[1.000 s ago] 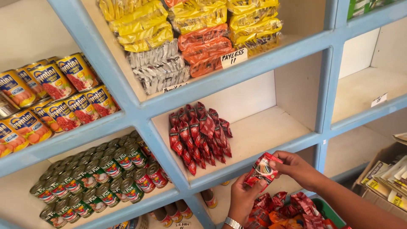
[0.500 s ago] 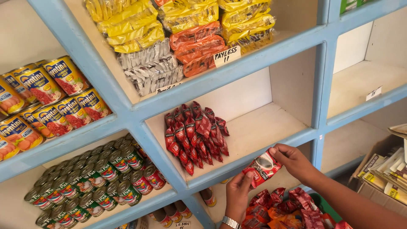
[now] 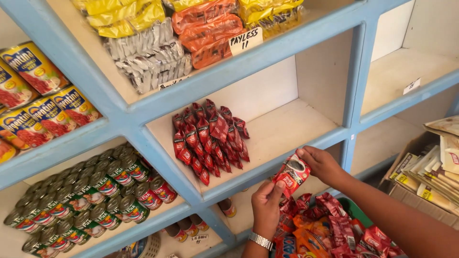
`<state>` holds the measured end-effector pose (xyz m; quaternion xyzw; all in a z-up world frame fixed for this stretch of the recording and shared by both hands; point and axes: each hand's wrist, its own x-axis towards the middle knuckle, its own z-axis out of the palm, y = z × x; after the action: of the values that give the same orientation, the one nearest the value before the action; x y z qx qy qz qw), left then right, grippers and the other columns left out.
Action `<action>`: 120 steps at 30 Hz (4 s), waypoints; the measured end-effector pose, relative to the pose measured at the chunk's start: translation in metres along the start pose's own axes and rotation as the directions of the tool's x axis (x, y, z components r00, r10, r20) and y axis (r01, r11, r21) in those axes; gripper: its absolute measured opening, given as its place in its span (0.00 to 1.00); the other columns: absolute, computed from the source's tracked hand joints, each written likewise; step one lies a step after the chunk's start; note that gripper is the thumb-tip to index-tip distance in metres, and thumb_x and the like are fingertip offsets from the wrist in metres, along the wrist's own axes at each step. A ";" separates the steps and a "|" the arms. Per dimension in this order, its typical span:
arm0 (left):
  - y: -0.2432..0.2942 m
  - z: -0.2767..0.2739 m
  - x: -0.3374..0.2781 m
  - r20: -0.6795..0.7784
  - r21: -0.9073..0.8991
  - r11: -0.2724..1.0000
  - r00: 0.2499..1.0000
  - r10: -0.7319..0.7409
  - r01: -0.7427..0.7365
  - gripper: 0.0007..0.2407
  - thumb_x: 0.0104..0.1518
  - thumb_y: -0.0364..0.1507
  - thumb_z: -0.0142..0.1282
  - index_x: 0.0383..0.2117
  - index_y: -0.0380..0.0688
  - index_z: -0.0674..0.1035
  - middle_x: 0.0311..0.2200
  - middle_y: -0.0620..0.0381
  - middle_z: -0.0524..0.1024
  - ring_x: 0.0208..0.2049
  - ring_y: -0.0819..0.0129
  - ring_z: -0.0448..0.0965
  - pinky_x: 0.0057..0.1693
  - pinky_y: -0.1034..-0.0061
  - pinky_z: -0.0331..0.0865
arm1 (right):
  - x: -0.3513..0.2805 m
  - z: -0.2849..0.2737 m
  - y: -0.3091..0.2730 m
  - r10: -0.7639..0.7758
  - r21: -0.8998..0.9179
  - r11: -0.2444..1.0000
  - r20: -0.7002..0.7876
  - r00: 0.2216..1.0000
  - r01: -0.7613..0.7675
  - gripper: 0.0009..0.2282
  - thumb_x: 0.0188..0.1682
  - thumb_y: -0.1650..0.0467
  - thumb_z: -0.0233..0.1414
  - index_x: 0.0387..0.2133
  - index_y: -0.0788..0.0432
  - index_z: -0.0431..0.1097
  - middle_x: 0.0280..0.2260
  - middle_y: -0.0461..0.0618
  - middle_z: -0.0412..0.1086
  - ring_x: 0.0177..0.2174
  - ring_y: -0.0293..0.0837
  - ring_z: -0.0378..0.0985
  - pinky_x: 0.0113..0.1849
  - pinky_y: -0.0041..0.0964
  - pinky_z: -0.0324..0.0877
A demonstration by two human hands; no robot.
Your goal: Stocking and organizing coffee sachets and snack packets on grocery store shelves.
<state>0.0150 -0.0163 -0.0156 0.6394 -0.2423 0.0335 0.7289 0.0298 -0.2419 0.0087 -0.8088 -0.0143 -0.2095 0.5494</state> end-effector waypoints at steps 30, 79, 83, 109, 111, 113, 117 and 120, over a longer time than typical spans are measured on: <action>0.000 -0.017 0.035 0.134 0.614 0.733 0.953 0.271 -0.295 0.31 0.56 0.16 0.49 0.70 0.38 0.58 0.62 0.44 0.69 0.63 0.47 0.66 0.67 0.59 0.60 | 0.016 0.069 -0.033 0.139 0.039 0.988 0.157 0.978 -0.147 0.29 0.54 0.63 0.48 0.66 0.60 0.48 0.50 0.41 0.69 0.30 0.40 0.77 0.36 0.37 0.75; 0.018 -0.005 0.033 0.178 0.805 0.537 0.966 0.187 -0.252 0.33 0.48 0.18 0.57 0.66 0.29 0.60 0.68 0.42 0.60 0.64 0.49 0.62 0.65 0.59 0.57 | 0.081 0.103 0.002 0.048 -0.294 0.956 0.096 0.994 -0.018 0.27 0.49 0.67 0.55 0.64 0.54 0.60 0.48 0.60 0.62 0.42 0.53 0.75 0.46 0.44 0.73; 0.014 -0.006 0.036 0.165 0.823 0.511 0.966 0.199 -0.246 0.29 0.49 0.18 0.58 0.63 0.31 0.65 0.66 0.43 0.64 0.63 0.49 0.64 0.65 0.58 0.58 | 0.079 0.107 0.001 0.040 -0.306 0.952 0.107 0.993 -0.005 0.28 0.48 0.65 0.56 0.64 0.52 0.59 0.47 0.61 0.64 0.42 0.54 0.74 0.46 0.44 0.71; 0.011 -0.009 0.034 0.169 0.819 0.508 0.958 0.231 -0.267 0.30 0.46 0.18 0.59 0.61 0.29 0.67 0.64 0.41 0.64 0.62 0.47 0.63 0.64 0.56 0.58 | 0.068 0.114 -0.006 -0.059 -0.196 0.979 0.003 0.998 0.058 0.16 0.45 0.70 0.60 0.45 0.61 0.66 0.43 0.57 0.69 0.40 0.50 0.76 0.43 0.43 0.73; 0.014 -0.008 0.034 0.172 0.816 0.518 0.963 0.208 -0.257 0.27 0.47 0.18 0.60 0.58 0.28 0.69 0.62 0.41 0.66 0.62 0.47 0.63 0.63 0.55 0.59 | 0.066 0.116 -0.009 -0.091 -0.203 0.975 -0.007 0.996 0.088 0.16 0.45 0.70 0.59 0.46 0.60 0.67 0.44 0.57 0.68 0.40 0.50 0.77 0.43 0.44 0.73; 0.015 -0.008 0.033 0.176 0.810 0.524 0.961 0.213 -0.264 0.27 0.46 0.18 0.60 0.58 0.29 0.69 0.62 0.42 0.67 0.62 0.47 0.63 0.63 0.55 0.59 | 0.065 0.116 -0.010 -0.098 -0.207 0.974 -0.005 0.995 0.095 0.16 0.45 0.70 0.59 0.46 0.60 0.66 0.44 0.57 0.68 0.40 0.50 0.76 0.43 0.43 0.74; 0.006 -0.011 0.033 0.188 0.805 0.523 0.957 0.221 -0.279 0.26 0.47 0.19 0.61 0.57 0.30 0.70 0.61 0.42 0.68 0.63 0.47 0.63 0.64 0.55 0.58 | 0.064 0.116 -0.014 -0.079 -0.231 0.970 0.008 0.997 0.078 0.17 0.46 0.70 0.59 0.47 0.59 0.66 0.43 0.57 0.68 0.40 0.50 0.77 0.43 0.43 0.74; 0.003 -0.012 0.035 0.200 0.822 0.496 0.957 0.208 -0.280 0.28 0.47 0.19 0.61 0.58 0.28 0.68 0.62 0.40 0.66 0.64 0.47 0.61 0.64 0.55 0.57 | 0.066 0.111 -0.016 -0.076 -0.190 0.978 0.040 0.996 0.082 0.17 0.45 0.70 0.59 0.48 0.58 0.66 0.45 0.58 0.69 0.40 0.50 0.77 0.44 0.43 0.74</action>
<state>0.0482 -0.0136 -0.0002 0.8706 -0.3107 0.2249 0.3080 0.1219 -0.1501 0.0125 -0.8599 -0.0351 -0.2186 0.4599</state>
